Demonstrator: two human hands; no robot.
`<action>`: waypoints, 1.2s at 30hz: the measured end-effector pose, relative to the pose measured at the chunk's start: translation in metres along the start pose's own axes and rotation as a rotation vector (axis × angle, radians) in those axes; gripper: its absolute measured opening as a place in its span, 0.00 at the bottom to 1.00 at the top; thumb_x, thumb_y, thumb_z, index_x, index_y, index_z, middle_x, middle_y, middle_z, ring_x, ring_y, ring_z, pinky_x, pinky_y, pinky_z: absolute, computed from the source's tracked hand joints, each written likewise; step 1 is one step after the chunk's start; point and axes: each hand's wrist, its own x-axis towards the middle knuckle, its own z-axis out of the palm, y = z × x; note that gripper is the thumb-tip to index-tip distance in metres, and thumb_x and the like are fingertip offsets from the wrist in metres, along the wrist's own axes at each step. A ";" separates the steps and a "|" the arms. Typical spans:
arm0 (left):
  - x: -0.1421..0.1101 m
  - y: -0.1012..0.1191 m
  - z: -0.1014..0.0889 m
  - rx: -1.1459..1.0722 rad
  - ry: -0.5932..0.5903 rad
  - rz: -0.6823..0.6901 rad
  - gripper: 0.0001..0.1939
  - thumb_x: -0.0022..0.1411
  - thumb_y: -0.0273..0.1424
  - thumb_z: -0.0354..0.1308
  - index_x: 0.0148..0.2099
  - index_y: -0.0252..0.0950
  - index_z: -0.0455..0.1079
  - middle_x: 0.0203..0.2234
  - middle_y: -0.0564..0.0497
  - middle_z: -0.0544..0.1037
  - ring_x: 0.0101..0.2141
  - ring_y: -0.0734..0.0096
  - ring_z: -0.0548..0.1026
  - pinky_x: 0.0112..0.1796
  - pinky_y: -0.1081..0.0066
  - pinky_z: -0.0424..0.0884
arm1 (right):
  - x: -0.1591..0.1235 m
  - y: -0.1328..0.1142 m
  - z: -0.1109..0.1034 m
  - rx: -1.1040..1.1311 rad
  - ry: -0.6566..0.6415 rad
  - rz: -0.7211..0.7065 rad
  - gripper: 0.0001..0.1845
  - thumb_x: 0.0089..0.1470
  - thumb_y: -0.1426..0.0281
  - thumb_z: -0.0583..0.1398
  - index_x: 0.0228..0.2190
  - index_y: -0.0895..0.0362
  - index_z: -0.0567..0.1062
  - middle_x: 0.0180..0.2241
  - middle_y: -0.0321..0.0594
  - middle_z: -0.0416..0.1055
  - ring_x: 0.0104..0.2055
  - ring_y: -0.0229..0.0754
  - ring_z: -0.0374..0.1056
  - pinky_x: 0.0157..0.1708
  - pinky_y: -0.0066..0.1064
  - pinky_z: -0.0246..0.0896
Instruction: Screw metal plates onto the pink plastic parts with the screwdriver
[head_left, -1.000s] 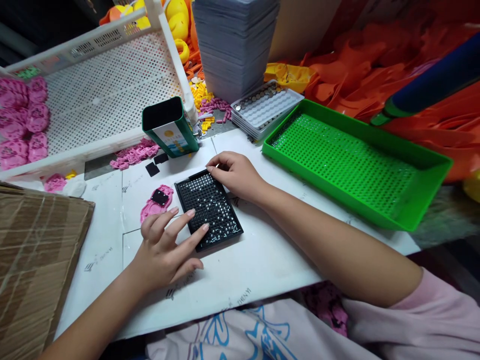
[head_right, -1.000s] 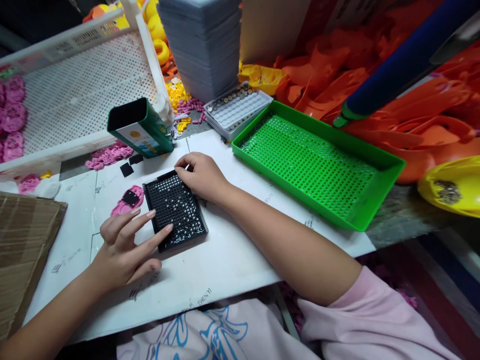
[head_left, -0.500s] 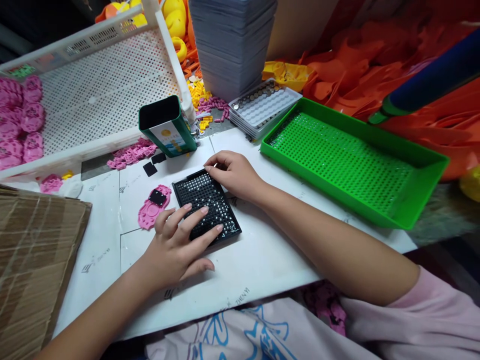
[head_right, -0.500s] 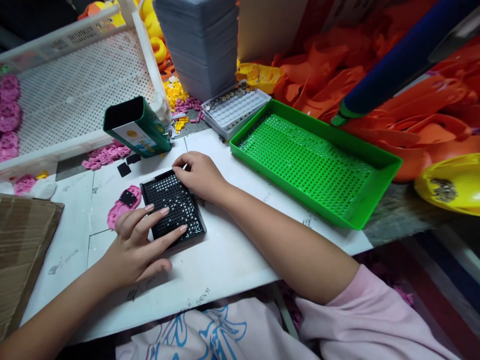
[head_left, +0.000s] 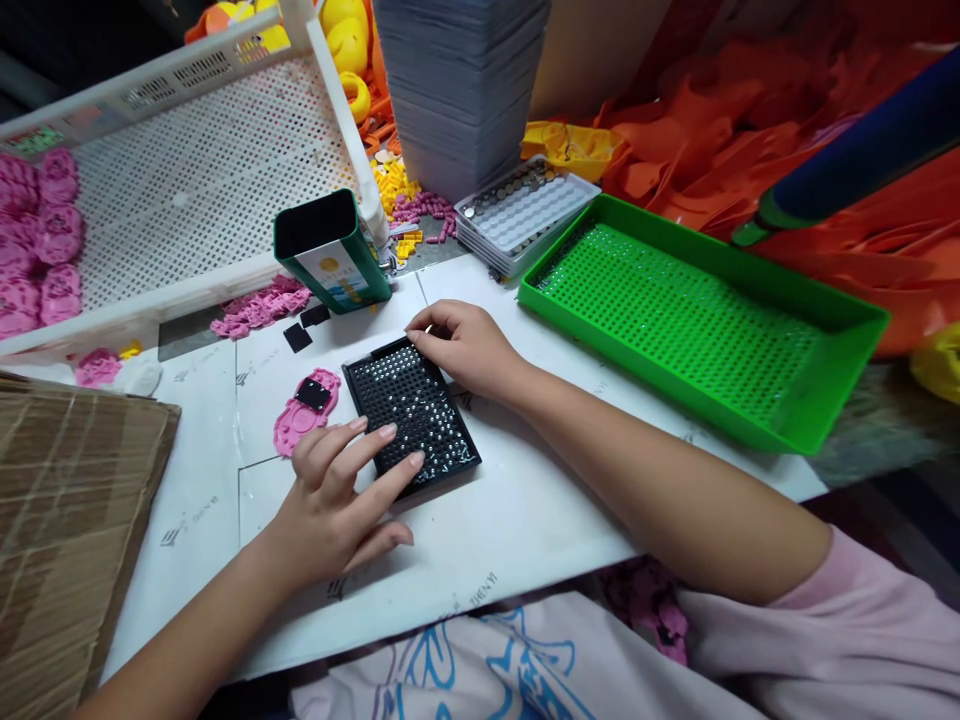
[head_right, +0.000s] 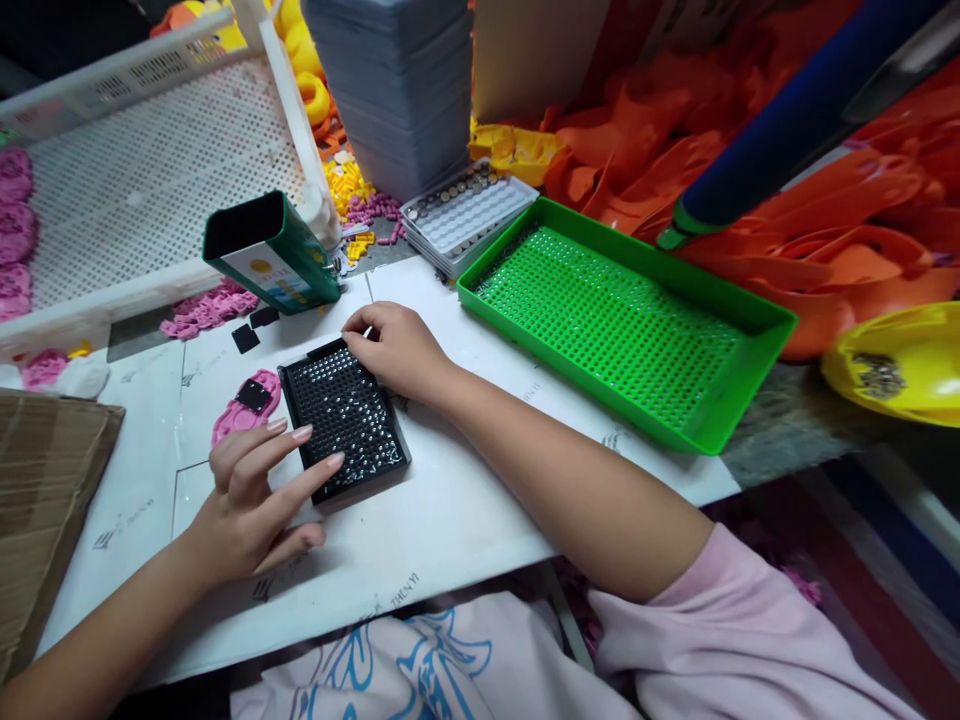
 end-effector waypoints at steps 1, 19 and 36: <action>0.000 0.000 0.000 0.002 0.002 0.007 0.24 0.68 0.43 0.43 0.57 0.37 0.67 0.50 0.37 0.63 0.53 0.49 0.60 0.52 0.51 0.57 | 0.000 0.000 0.000 -0.001 -0.002 0.000 0.05 0.50 0.75 0.59 0.28 0.61 0.76 0.29 0.37 0.73 0.31 0.35 0.64 0.36 0.29 0.59; 0.005 -0.004 0.000 0.049 0.033 0.044 0.22 0.68 0.46 0.44 0.48 0.42 0.75 0.49 0.42 0.66 0.51 0.53 0.61 0.51 0.54 0.59 | 0.000 0.000 -0.001 0.006 -0.009 0.008 0.05 0.50 0.75 0.59 0.28 0.59 0.77 0.30 0.37 0.74 0.31 0.35 0.65 0.36 0.29 0.59; -0.001 -0.013 -0.005 0.020 -0.022 0.036 0.21 0.67 0.47 0.45 0.50 0.45 0.74 0.51 0.42 0.66 0.52 0.52 0.60 0.51 0.54 0.59 | -0.001 0.000 -0.001 0.002 -0.012 0.010 0.06 0.51 0.74 0.59 0.28 0.59 0.77 0.31 0.38 0.74 0.32 0.36 0.65 0.37 0.31 0.60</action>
